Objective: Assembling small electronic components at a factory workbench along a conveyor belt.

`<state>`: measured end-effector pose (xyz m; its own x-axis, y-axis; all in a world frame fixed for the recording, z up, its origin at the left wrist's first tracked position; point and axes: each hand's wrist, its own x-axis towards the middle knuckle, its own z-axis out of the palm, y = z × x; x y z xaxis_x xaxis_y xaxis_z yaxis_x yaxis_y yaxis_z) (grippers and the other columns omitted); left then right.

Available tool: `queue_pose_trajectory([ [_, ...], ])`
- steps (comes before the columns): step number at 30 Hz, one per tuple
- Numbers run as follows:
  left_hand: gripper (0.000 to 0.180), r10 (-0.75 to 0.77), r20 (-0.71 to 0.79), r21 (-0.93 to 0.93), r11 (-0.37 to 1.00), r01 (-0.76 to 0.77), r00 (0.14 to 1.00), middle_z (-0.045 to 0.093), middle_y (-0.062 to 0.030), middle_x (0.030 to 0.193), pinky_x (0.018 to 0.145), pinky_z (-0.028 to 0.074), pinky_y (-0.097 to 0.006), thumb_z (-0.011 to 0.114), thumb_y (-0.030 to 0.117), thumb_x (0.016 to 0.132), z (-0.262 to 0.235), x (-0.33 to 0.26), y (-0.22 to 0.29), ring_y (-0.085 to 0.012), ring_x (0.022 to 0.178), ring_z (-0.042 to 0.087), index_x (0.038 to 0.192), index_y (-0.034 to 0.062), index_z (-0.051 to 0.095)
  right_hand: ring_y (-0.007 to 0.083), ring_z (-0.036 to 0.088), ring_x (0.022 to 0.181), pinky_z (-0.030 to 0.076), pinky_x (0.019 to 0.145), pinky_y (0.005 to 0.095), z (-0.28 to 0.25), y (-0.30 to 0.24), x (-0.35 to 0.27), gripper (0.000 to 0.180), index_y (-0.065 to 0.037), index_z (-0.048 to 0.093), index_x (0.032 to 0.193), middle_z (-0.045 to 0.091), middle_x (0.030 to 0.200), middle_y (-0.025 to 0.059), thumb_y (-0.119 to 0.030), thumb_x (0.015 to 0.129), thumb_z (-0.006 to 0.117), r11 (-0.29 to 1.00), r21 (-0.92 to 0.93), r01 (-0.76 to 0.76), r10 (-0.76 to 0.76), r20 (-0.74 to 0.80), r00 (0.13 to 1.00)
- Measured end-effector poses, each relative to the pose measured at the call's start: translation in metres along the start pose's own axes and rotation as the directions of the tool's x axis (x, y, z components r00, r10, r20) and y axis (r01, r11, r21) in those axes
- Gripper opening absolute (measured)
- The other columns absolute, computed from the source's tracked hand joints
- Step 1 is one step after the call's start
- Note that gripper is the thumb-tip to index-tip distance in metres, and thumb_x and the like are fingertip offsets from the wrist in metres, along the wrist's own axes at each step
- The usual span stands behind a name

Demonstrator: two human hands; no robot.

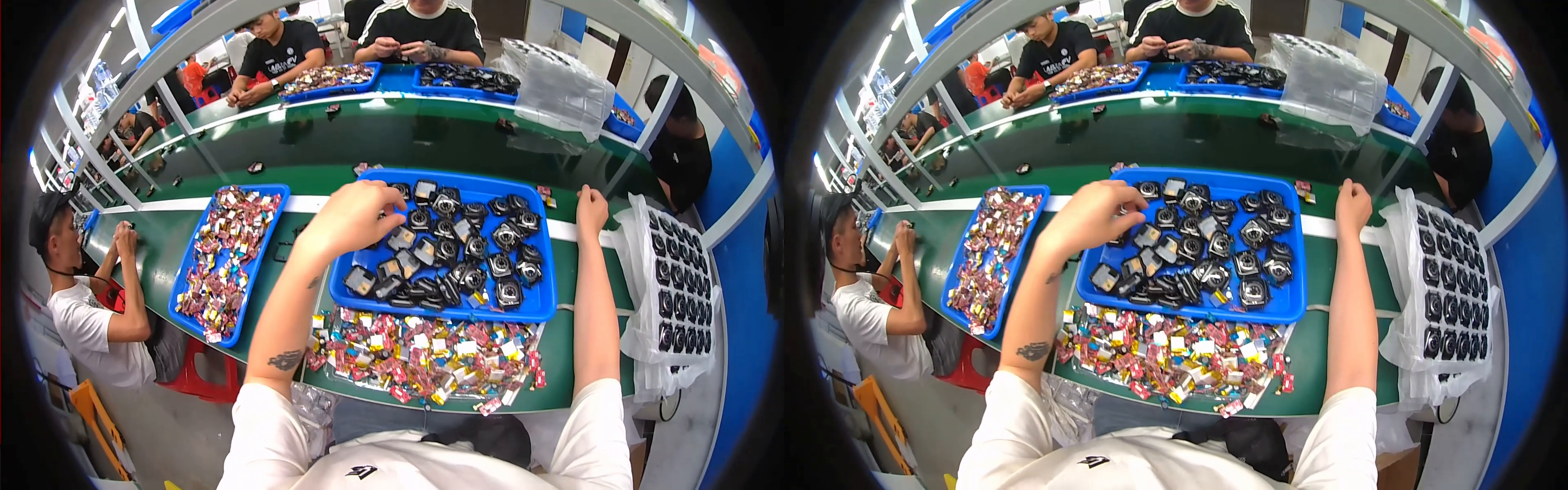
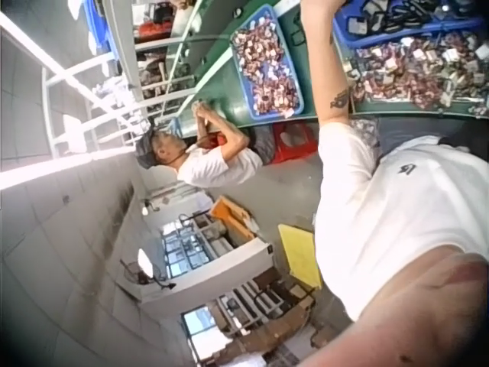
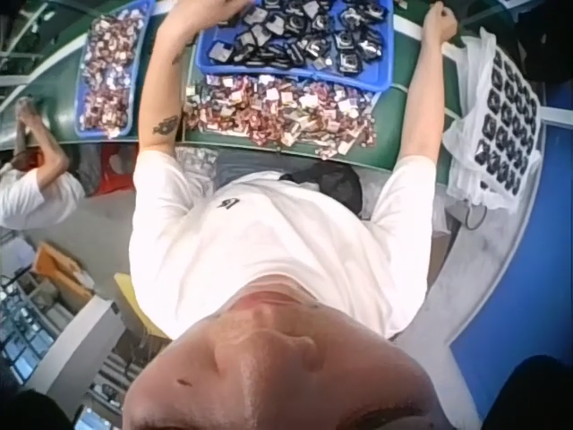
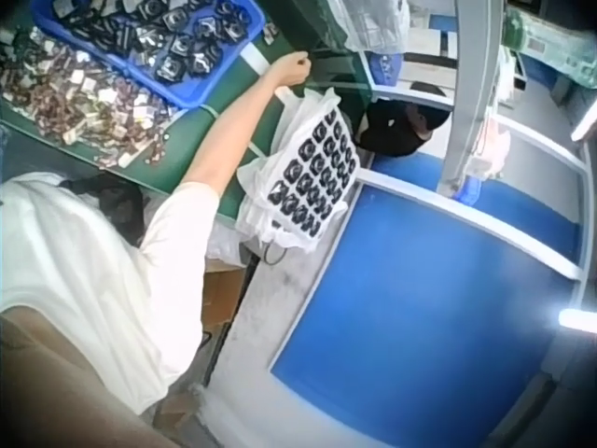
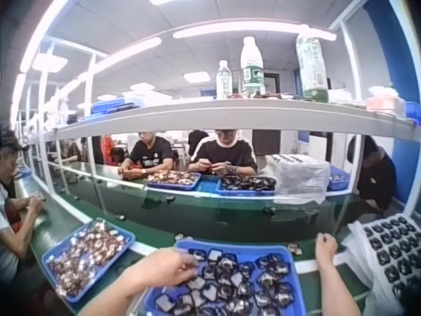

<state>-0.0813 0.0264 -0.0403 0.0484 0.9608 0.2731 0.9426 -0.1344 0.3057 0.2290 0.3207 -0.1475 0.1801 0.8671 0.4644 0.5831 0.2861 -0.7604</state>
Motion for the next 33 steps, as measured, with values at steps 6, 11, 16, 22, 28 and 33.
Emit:
queue_pose_trajectory([
  [6,0.013,0.069,0.024,-0.006,0.998,-0.069,0.997,0.061,-0.0115,0.073,0.063,0.046,-0.038,0.066,0.014,0.078,-0.025,-0.053,0.030,-0.0284,0.072,0.058,0.081,0.0021,0.066,0.0318,0.062,0.086,0.045,0.078,0.0376,0.004,0.015,0.011,0.031,-0.003,0.068,0.085,0.067,0.088,0.0145,-0.020,0.084,0.042,0.995,0.099,0.009,-0.004,-0.057,0.998],
  [11,0.020,-0.431,0.116,0.164,0.897,0.411,0.895,0.061,-0.0100,0.067,0.059,0.045,-0.035,0.072,0.021,0.072,-0.020,-0.111,0.035,-0.0263,0.067,0.058,0.073,0.0012,0.067,0.0304,0.061,0.090,0.045,0.081,0.0360,0.002,0.007,0.008,0.030,-0.004,0.069,0.086,0.067,0.091,0.0131,-0.018,0.083,0.043,0.996,0.087,0.014,-0.014,0.001,1.000],
  [16,0.021,-0.462,-0.060,0.024,0.886,0.464,0.885,0.062,-0.0104,0.067,0.058,0.046,-0.038,0.074,0.023,0.070,0.013,-0.147,0.028,-0.0254,0.062,0.057,0.073,0.0032,0.069,0.0290,0.062,0.089,0.045,0.081,0.0348,0.002,0.001,0.004,0.028,-0.004,0.069,0.087,0.068,0.092,0.0122,-0.018,0.083,0.046,0.995,0.097,0.006,-0.007,0.012,1.000],
  [22,0.012,-0.607,-0.098,-0.229,0.785,0.576,0.788,0.063,-0.0076,0.064,0.053,0.043,-0.025,0.072,0.009,0.071,-0.008,-0.157,0.034,-0.0113,0.055,0.055,0.077,0.0000,0.069,0.0174,0.061,0.083,0.045,0.075,0.0277,-0.002,-0.022,0.014,0.025,-0.003,0.069,0.090,0.068,0.089,0.0084,-0.016,0.085,0.048,0.942,0.336,-0.009,-0.018,0.077,0.997],
  [28,0.010,-0.411,-0.115,-0.593,0.759,0.269,0.905,0.064,-0.0026,0.071,0.056,0.041,-0.021,0.071,0.007,0.075,-0.041,-0.127,0.054,-0.0049,0.062,0.052,0.081,-0.0013,0.069,0.0108,0.060,0.084,0.047,0.074,0.0240,-0.048,-0.152,-0.038,0.027,-0.003,0.065,0.104,0.066,0.093,0.0051,-0.015,0.080,0.067,0.790,0.612,0.038,-0.404,0.473,0.783],
  [33,0.011,-0.219,-0.060,-0.750,0.654,0.101,0.974,0.065,-0.0037,0.073,0.055,0.041,-0.018,0.071,0.006,0.077,-0.038,-0.065,0.082,-0.0044,0.063,0.055,0.084,-0.0021,0.069,0.0138,0.061,0.084,0.049,0.070,0.0276,-0.090,-0.224,-0.123,0.048,-0.008,0.061,0.112,0.065,0.098,0.0037,-0.019,0.069,0.077,0.535,0.844,0.035,-0.839,0.527,0.137],
])
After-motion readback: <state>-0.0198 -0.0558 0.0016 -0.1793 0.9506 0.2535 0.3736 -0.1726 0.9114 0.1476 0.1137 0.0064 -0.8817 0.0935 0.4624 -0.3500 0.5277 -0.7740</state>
